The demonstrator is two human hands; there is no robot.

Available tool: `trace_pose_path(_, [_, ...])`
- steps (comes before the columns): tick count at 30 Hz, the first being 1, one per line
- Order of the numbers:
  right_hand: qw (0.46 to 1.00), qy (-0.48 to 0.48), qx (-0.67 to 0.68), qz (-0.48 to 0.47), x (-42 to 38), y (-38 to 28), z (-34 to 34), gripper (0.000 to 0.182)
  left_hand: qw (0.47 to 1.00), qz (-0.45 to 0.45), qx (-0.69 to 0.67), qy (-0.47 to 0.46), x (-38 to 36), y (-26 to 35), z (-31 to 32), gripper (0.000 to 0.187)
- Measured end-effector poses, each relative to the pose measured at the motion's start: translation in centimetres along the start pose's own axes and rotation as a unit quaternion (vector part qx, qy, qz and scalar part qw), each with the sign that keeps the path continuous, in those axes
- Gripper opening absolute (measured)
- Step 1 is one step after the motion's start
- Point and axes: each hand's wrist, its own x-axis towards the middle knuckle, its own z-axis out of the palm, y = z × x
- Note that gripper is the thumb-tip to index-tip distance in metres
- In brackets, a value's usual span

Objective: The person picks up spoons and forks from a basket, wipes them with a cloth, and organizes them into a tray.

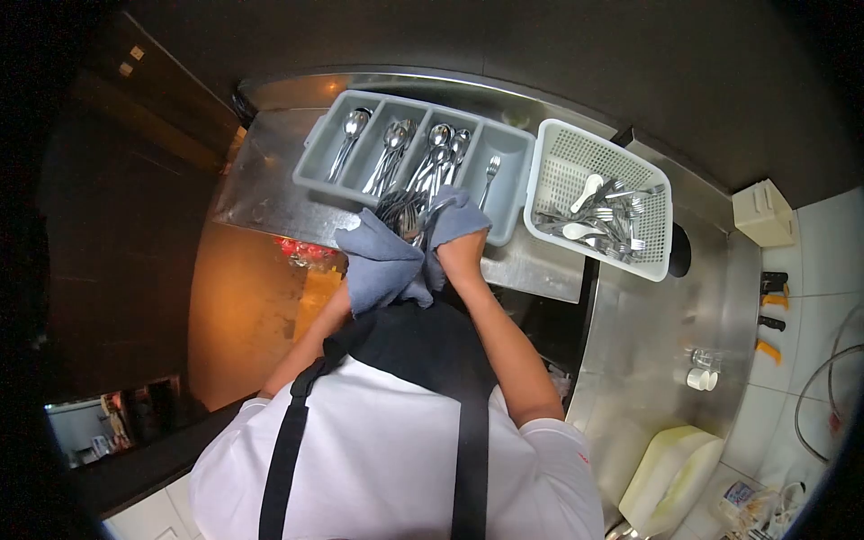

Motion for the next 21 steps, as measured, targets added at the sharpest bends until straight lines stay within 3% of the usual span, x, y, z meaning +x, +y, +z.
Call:
trace_pose_path(1, [0.985, -0.007, 0.145, 0.091, -0.1, 0.6, 0.5, 0.016, 1.0, 0.012, 0.007, -0.015, 0.3, 0.2, -0.9, 0.051])
trace_pose_path(3, [0.898, -0.029, 0.376, 0.226, 0.0, 0.7, 1.2, 0.017, 0.992, 0.037, 0.062, -0.107, 1.2, 0.2, -3.1, 0.06])
trace_pose_path(4, [0.845, -0.033, 0.457, 0.277, 0.2, 0.3, 1.4, 0.018, 0.99, 0.013, 0.04, -0.134, 1.5, -0.4, -2.6, 0.062])
trace_pose_path(6, [0.785, -0.044, 0.53, 0.317, -0.9, -1.1, 1.1, 0.019, 0.98, -0.032, -0.006, -0.199, 1.8, -0.8, -1.6, 0.067])
trace_pose_path(9, [0.799, -0.005, 0.492, 0.346, 0.2, -1.6, -0.4, 0.018, 0.971, 0.002, -0.051, -0.235, 2.3, -0.3, -3.9, 0.04])
trace_pose_path(10, [0.801, 0.013, 0.482, 0.356, 0.7, -1.2, -0.6, 0.019, 0.977, -0.008, -0.094, -0.189, 1.8, -1.3, -2.2, 0.035])
trace_pose_path(11, [0.729, 0.09, 0.56, 0.383, 1.3, 0.9, 0.1, 0.018, 0.98, -0.021, -0.137, -0.143, 0.7, -3.1, 1.0, 0.03])
trace_pose_path(12, [0.721, 0.147, 0.545, 0.402, 2.5, 1.4, -0.4, 0.018, 0.979, -0.035, -0.178, -0.095, 0.0, -4.5, 3.4, 0.025])
trace_pose_path(14, [0.704, 0.264, 0.524, 0.401, 4.1, 4.7, -1.2, 0.018, 0.991, -0.039, -0.082, -0.1, -0.1, -6.1, 5.6, 0.021])
trace_pose_path(16, [0.721, 0.283, 0.531, 0.344, 4.5, 5.3, -2.9, 0.019, 0.993, -0.05, 0.013, -0.104, -0.5, -7.3, 7.3, 0.018])
trace_pose_path(18, [0.734, 0.243, 0.525, 0.357, 4.0, 4.3, -3.1, 0.019, 0.986, -0.064, 0.105, -0.108, -1.1, -7.8, 8.4, 0.015])
trace_pose_path(21, [0.783, 0.227, 0.466, 0.345, 2.8, 2.5, -1.4, 0.022, 0.996, -0.08, 0.035, -0.027, 0.8, -3.4, 1.1, 0.033])
